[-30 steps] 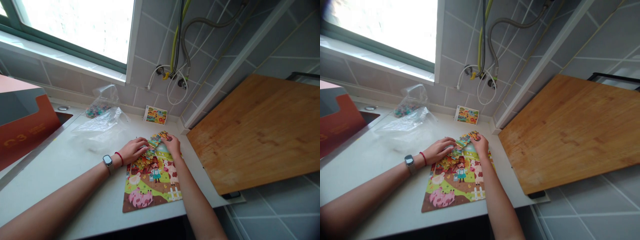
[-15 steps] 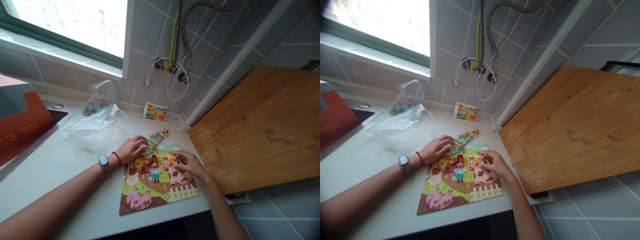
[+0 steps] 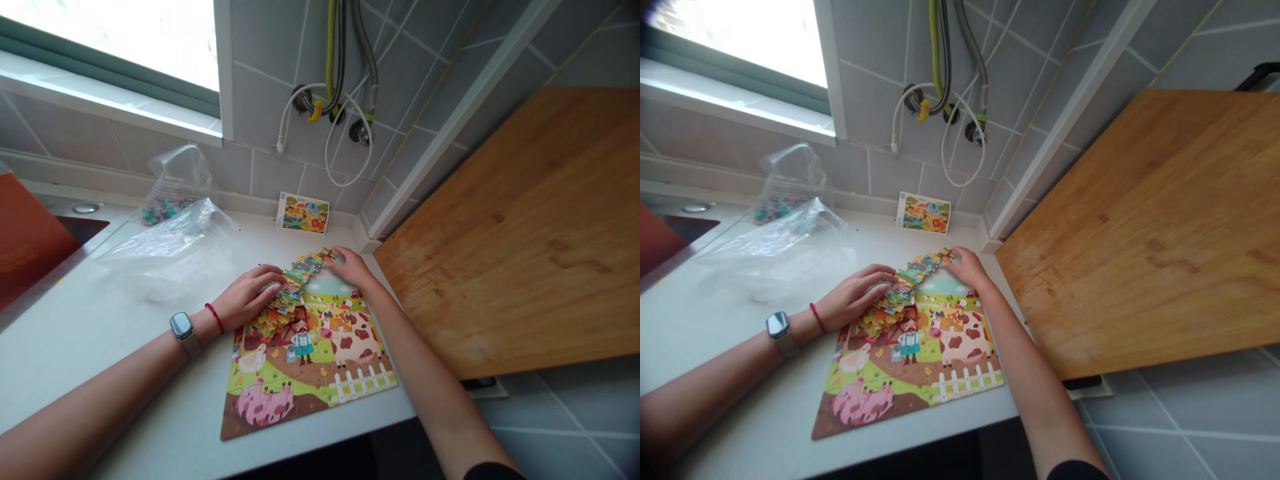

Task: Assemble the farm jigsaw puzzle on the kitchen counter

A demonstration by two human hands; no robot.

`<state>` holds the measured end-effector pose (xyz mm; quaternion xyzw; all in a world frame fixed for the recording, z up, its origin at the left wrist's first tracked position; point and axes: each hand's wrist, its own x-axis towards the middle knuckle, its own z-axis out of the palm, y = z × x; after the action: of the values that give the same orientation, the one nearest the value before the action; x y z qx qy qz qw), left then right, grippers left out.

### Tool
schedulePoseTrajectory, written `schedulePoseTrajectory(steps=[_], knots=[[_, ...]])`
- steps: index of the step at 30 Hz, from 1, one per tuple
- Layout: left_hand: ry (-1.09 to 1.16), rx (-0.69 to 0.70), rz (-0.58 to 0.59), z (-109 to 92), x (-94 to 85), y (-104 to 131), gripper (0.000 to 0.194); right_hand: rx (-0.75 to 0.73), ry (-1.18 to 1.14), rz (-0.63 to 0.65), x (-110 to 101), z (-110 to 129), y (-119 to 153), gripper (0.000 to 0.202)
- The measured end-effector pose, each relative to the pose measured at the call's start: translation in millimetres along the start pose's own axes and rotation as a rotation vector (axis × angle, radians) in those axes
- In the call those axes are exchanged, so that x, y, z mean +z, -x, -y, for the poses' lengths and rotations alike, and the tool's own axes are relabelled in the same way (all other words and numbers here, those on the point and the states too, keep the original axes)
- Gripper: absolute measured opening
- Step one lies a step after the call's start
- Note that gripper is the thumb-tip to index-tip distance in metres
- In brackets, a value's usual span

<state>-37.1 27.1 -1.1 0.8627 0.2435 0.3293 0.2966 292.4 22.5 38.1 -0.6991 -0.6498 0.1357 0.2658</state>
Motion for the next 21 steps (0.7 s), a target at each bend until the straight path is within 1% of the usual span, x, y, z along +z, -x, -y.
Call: schedulePoseTrajectory(steps=[3,5,7,9,11,13,16,18,19,21], knots=[[-0.021,0.0,-0.008,-2.2,-0.5,1.0,0.038,0.013,-0.001,-0.015,11.3,-5.5,-9.1,0.043],[-0.04,0.014,-0.028,-3.7,-0.7,1.7,0.039,0.025,-0.006,-0.039,11.3,-10.5,-9.2,0.038],[-0.06,0.037,-0.059,-5.6,-1.6,2.0,0.037,0.017,-0.022,-0.069,4.3,-14.9,-4.9,0.039],[-0.087,0.079,-0.1,-8.4,-4.3,1.7,0.033,-0.028,-0.056,-0.098,-8.9,-16.8,6.7,0.04],[-0.128,0.149,-0.143,-13.6,-8.4,0.5,0.027,-0.099,-0.102,-0.107,-25.7,-14.4,29.4,0.04],[-0.182,0.249,-0.176,-23.2,-12.3,-0.6,0.022,-0.186,-0.148,-0.031,-42.2,-7.7,63.3,0.043],[-0.227,0.405,-0.168,-48.6,-10.9,1.1,0.024,-0.295,-0.153,0.111,-58.0,4.4,123.0,0.046],[-0.198,0.472,-0.126,-70.4,-1.3,6.1,0.026,-0.327,-0.142,0.203,-60.2,8.9,156.5,0.047],[-0.18,0.491,-0.093,-81.2,6.1,9.8,0.027,-0.33,-0.132,0.236,-59.1,9.3,169.0,0.048],[-0.159,0.535,0.024,-99.5,24.0,18.3,0.027,-0.344,-0.103,0.273,-54.7,7.1,184.7,0.051]])
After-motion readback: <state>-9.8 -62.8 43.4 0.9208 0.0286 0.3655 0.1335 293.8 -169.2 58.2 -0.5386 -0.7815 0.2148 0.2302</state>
